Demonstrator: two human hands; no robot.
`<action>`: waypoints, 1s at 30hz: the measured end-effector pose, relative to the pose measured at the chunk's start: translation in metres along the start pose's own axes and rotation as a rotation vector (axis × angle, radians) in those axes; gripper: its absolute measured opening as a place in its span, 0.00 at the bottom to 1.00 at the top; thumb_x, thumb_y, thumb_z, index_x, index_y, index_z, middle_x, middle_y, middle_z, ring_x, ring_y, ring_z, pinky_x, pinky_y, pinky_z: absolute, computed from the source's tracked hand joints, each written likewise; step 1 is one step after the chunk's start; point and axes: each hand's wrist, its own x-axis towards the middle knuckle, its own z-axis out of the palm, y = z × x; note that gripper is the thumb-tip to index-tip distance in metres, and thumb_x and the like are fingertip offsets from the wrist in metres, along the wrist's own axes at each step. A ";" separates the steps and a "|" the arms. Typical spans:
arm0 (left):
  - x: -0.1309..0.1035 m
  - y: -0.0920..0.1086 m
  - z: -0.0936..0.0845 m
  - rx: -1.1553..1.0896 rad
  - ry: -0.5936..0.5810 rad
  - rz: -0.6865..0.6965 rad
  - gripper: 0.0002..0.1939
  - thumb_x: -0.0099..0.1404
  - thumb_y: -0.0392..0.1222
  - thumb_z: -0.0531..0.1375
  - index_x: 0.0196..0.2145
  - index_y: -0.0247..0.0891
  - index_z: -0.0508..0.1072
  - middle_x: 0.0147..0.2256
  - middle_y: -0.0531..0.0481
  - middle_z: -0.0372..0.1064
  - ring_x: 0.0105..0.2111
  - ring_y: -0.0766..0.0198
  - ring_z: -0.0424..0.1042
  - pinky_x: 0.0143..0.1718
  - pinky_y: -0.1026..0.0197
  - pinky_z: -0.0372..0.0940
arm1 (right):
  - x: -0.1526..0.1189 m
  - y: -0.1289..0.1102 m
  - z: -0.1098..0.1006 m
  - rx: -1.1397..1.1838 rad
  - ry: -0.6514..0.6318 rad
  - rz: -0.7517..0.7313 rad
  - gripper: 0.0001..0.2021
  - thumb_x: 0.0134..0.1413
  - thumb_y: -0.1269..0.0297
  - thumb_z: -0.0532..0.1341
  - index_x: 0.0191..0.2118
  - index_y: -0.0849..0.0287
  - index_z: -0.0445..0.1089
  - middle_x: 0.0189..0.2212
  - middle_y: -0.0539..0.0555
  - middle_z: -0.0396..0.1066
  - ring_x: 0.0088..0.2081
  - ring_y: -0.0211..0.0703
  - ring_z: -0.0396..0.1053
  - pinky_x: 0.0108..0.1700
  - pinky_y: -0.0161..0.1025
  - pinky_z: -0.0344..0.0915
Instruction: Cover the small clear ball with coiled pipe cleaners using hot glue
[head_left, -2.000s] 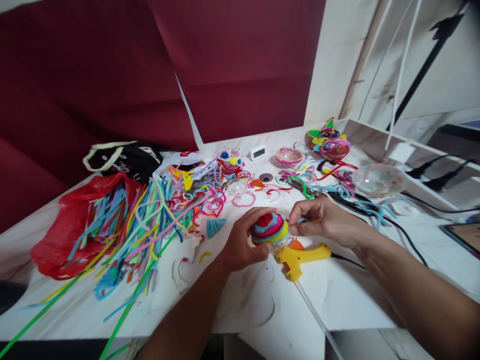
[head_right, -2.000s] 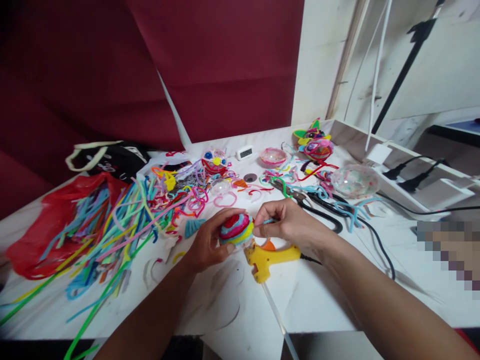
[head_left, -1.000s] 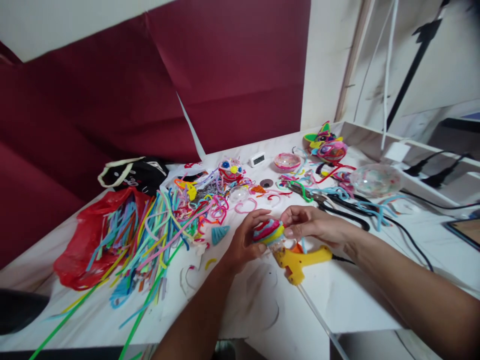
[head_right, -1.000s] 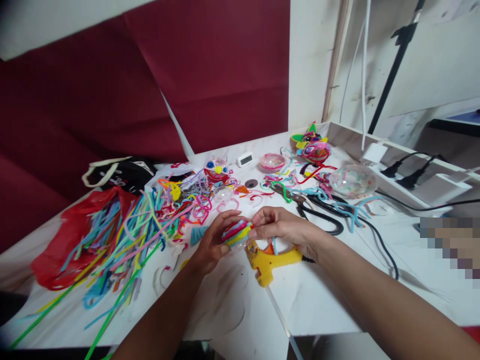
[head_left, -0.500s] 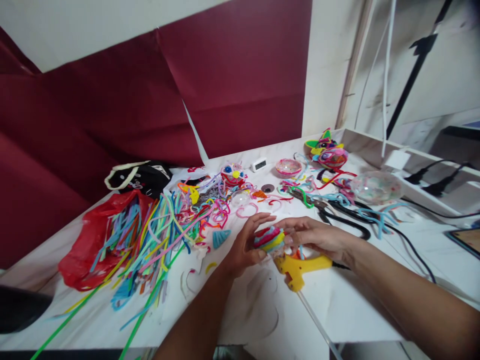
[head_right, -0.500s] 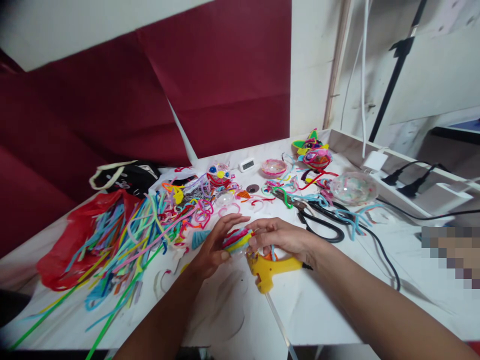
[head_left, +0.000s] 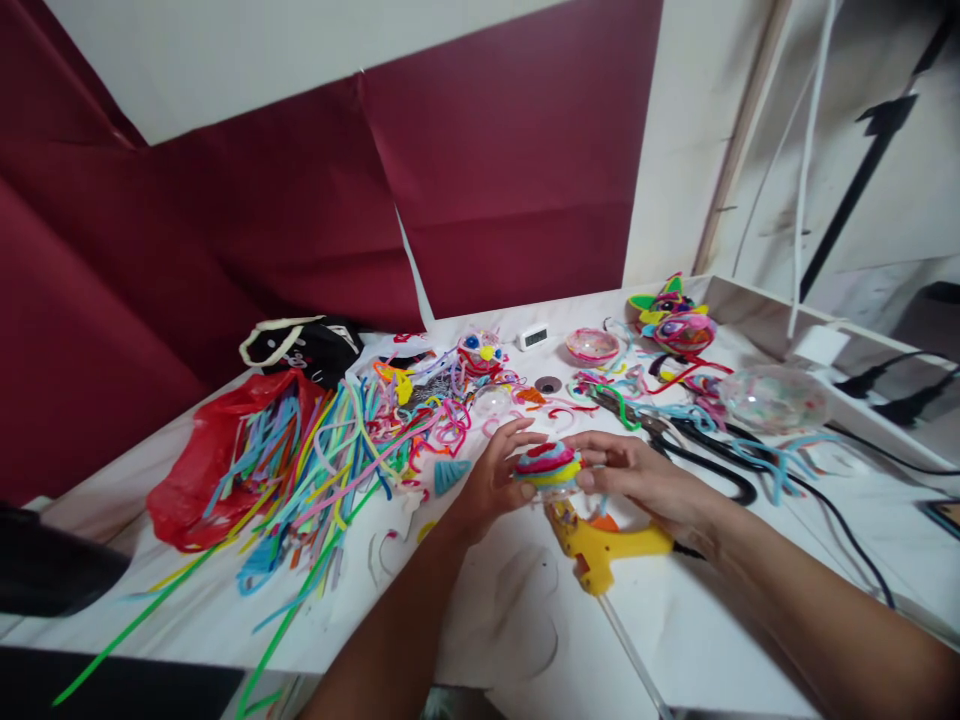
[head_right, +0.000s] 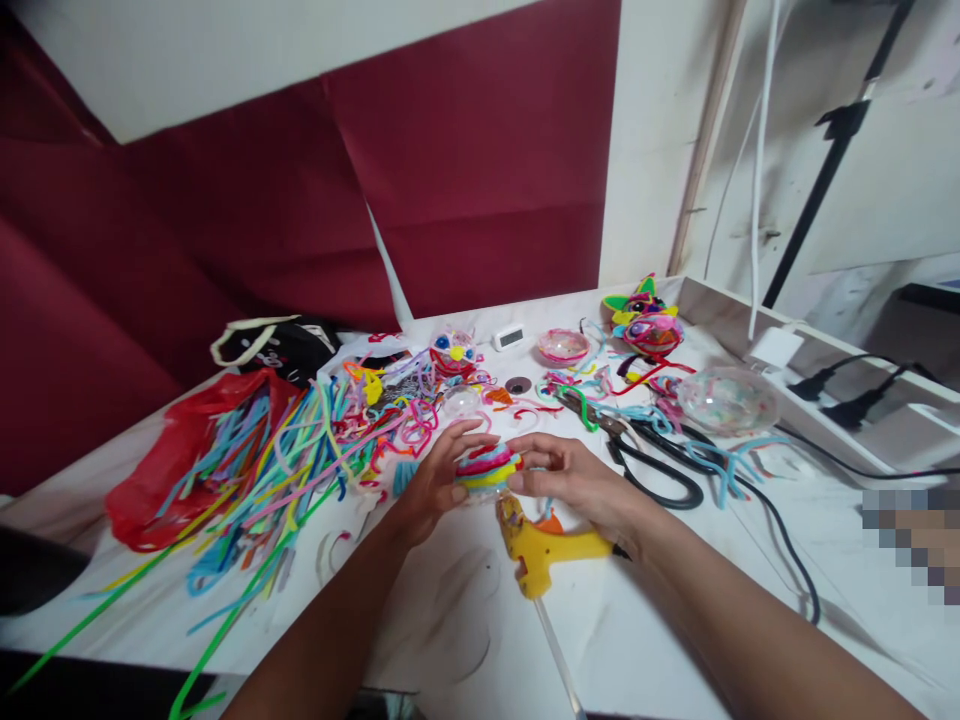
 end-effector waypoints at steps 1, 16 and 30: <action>0.000 0.000 0.000 0.009 0.012 -0.021 0.39 0.54 0.48 0.68 0.60 0.48 0.59 0.56 0.42 0.62 0.54 0.48 0.66 0.50 0.50 0.63 | 0.000 0.001 0.000 -0.007 0.019 0.000 0.25 0.41 0.59 0.73 0.47 0.58 0.70 0.38 0.53 0.76 0.38 0.44 0.73 0.37 0.37 0.66; 0.001 0.005 0.008 -0.063 0.163 -0.069 0.37 0.49 0.43 0.70 0.55 0.44 0.63 0.43 0.49 0.65 0.45 0.55 0.70 0.38 0.60 0.64 | 0.003 0.003 -0.005 -0.054 0.030 0.018 0.25 0.42 0.56 0.73 0.47 0.55 0.69 0.41 0.53 0.76 0.41 0.45 0.73 0.40 0.38 0.68; 0.001 0.000 0.008 -0.046 0.147 -0.039 0.37 0.49 0.44 0.70 0.55 0.45 0.63 0.44 0.49 0.67 0.43 0.57 0.71 0.40 0.59 0.64 | 0.003 0.006 -0.006 -0.009 0.015 0.012 0.21 0.44 0.61 0.73 0.45 0.56 0.69 0.41 0.53 0.76 0.42 0.44 0.73 0.40 0.36 0.67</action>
